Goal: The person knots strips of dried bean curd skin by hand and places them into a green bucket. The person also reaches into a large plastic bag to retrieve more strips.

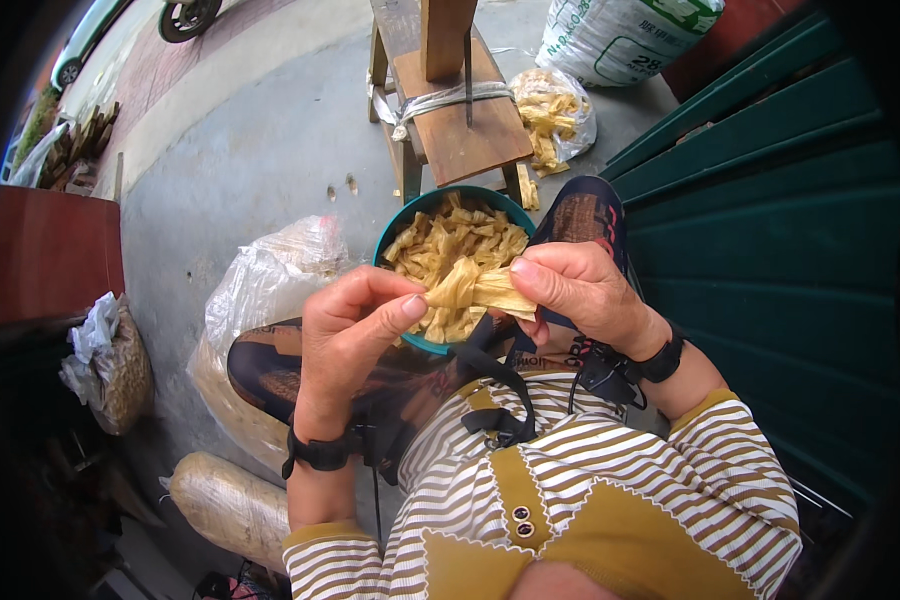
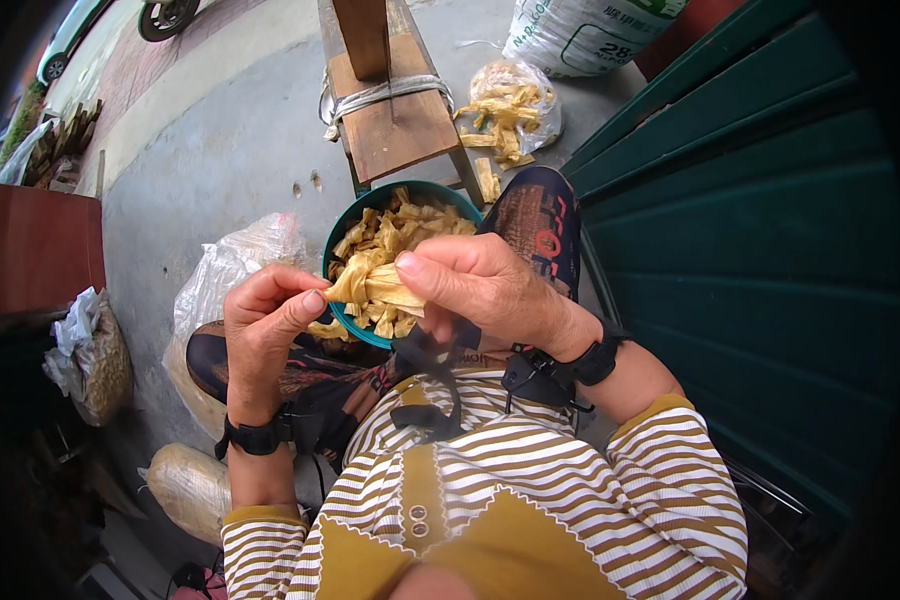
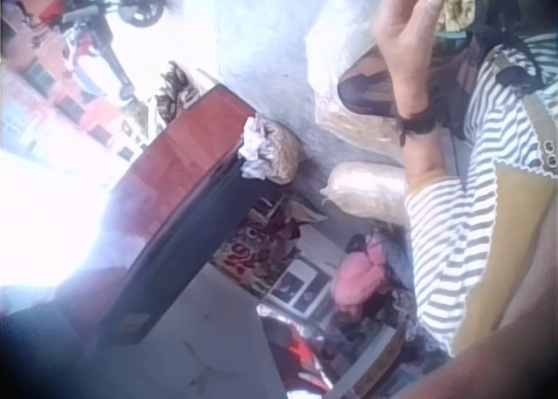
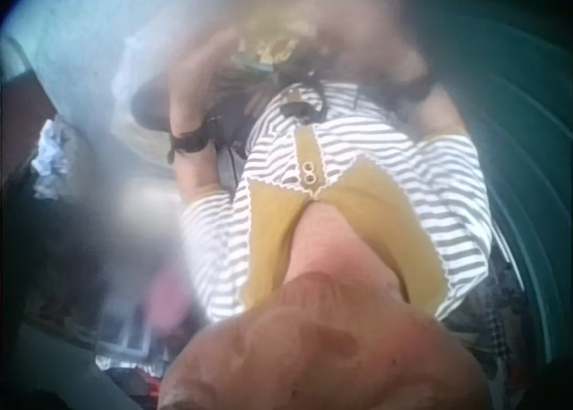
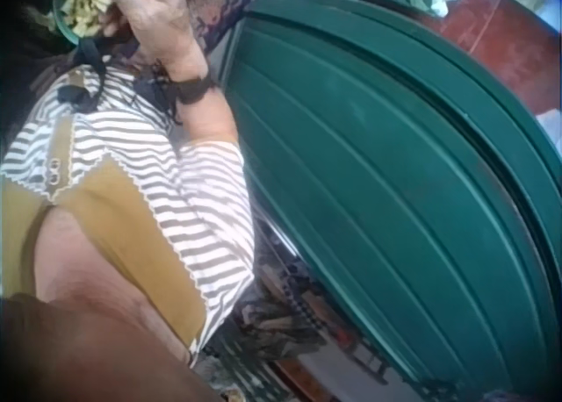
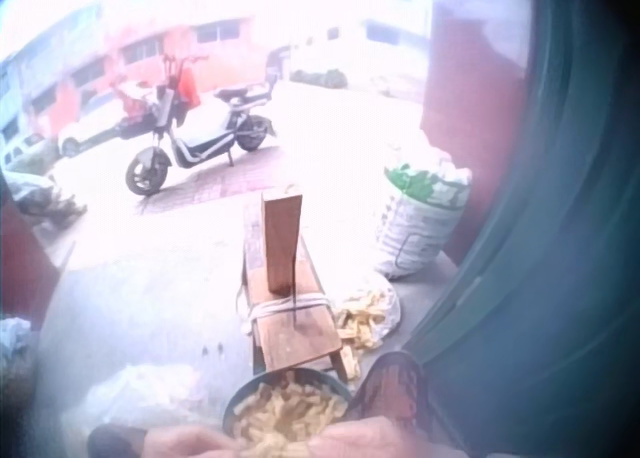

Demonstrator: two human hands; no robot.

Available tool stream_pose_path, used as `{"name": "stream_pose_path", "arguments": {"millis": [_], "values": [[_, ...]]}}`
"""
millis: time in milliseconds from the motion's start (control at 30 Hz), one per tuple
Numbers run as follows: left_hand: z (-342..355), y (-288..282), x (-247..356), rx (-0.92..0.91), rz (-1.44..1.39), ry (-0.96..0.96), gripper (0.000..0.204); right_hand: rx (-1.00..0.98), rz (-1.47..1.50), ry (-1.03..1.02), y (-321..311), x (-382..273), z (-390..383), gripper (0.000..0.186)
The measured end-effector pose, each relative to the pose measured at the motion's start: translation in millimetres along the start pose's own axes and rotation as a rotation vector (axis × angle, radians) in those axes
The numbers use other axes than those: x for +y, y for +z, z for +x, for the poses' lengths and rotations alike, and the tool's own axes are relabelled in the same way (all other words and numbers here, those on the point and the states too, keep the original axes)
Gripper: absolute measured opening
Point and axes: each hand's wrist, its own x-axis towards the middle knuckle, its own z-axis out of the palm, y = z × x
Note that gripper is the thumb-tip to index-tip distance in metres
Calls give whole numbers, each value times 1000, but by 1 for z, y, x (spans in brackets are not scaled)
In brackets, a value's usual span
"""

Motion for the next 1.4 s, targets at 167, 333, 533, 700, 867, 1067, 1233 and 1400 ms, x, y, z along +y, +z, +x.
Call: {"name": "stream_pose_path", "arguments": {"millis": [167, 333, 533, 700, 867, 1067, 1233, 1400], "values": [[5, 13, 14, -52, 144, 207, 14, -59, -218, 48, -20, -14, 11, 62], [11, 20, 26, -180, 473, 566, 18, -532, 152, 449, -17, -36, 29, 37], [5, 29, 44, -367, 591, 658, 22, -803, 330, 547, -7, -23, 21, 31], [-5, 18, 51, -365, 772, 638, 15, -835, -44, 387, -23, -19, 14, 34], [14, -2, 28, -285, 628, 552, 11, -607, -73, 433, -34, -22, 10, 33], [60, 1, 19, -154, 305, 169, 16, -222, 47, 321, -55, -29, 34, 33], [88, 4, 15, -73, 404, 111, 22, 28, -248, 163, -62, -34, 48, 27], [114, 11, 12, 70, 326, 234, 21, 216, -543, -168, -73, -27, 65, 25]]}}
